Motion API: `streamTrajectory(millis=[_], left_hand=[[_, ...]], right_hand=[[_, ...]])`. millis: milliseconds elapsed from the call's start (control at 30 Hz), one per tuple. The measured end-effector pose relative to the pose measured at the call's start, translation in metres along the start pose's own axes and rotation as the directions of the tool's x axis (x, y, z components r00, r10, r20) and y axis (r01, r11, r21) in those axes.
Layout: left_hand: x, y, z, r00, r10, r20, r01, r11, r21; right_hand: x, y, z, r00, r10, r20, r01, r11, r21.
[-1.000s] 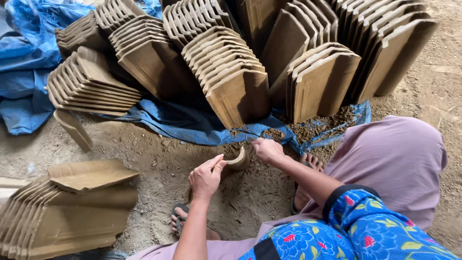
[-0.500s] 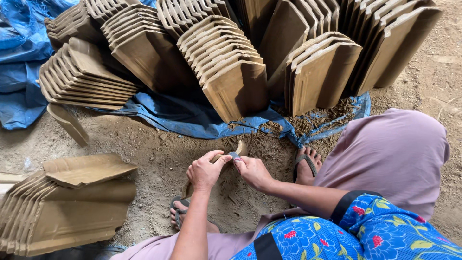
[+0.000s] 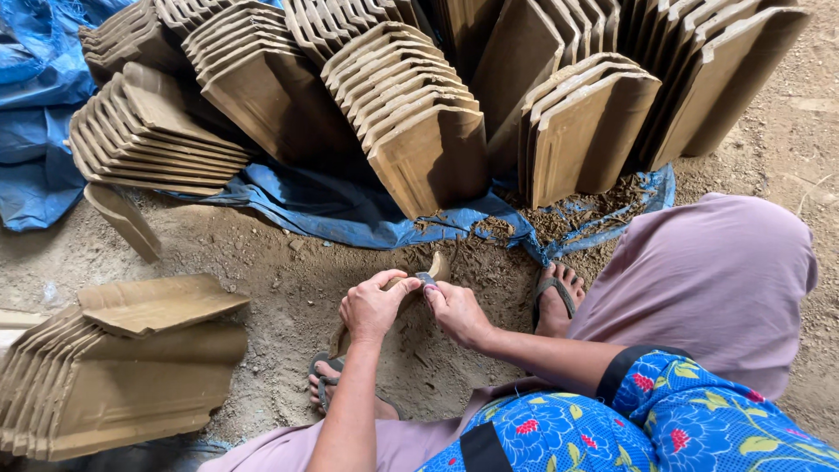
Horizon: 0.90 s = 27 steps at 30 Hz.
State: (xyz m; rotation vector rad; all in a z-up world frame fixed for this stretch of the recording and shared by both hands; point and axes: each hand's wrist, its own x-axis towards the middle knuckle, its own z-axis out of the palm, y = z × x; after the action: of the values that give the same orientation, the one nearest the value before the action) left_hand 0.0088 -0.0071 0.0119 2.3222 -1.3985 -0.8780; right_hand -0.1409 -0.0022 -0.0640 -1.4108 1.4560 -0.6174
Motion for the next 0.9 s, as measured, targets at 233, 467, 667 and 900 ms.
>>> streamTrajectory(millis=[233, 467, 667, 900], left_hand=[[0.008, -0.014, 0.006, 0.998, 0.054, -0.017, -0.054, 0.999, -0.004], [0.042, -0.072, 0.056, 0.772, 0.532, -0.349, -0.442, 0.843, 0.308], [0.036, -0.063, 0.024, 0.723, 0.507, -0.47, -0.477, 0.858, 0.191], [0.053, -0.114, 0.027, 0.809, 0.339, -0.479, -0.376, 0.926, 0.02]], right_hand=[[0.0, -0.017, -0.006, 0.993, -0.073, 0.096, 0.086, 0.987, -0.139], [0.052, 0.032, -0.043, 0.999, 0.035, 0.012, -0.03, 0.954, -0.298], [0.034, 0.004, -0.05, 0.997, -0.029, 0.074, 0.055, 0.917, -0.395], [0.051, 0.027, 0.0, 0.906, -0.383, 0.178, 0.415, 0.726, -0.549]])
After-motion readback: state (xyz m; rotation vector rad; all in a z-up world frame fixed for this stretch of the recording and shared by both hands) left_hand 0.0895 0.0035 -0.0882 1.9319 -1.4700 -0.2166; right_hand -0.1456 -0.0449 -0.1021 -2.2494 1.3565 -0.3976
